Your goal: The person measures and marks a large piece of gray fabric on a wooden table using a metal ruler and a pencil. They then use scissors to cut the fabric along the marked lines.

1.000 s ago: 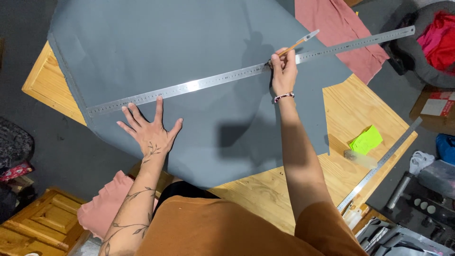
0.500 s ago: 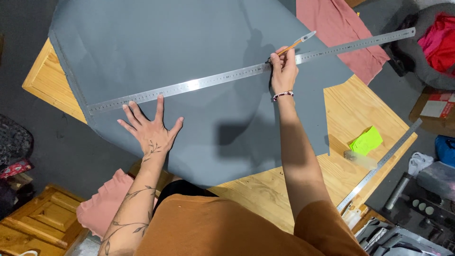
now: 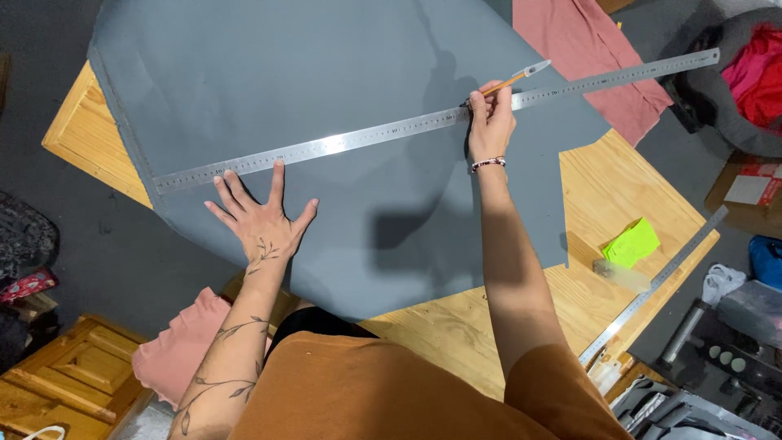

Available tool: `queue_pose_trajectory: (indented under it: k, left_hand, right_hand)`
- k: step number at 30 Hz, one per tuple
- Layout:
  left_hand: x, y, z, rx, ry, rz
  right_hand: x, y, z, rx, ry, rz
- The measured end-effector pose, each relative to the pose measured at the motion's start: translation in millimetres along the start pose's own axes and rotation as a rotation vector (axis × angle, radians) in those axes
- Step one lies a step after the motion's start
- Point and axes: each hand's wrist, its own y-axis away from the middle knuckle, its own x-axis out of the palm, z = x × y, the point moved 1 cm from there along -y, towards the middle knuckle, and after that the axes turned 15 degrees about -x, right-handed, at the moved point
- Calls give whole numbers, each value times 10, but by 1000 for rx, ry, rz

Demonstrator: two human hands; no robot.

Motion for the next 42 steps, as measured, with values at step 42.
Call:
queue_pose_trajectory:
  k: [42]
  left_hand:
    - [-1,30,12,-135,-102,221]
  right_hand:
    - [-635,-389,-357,-73,17,-49]
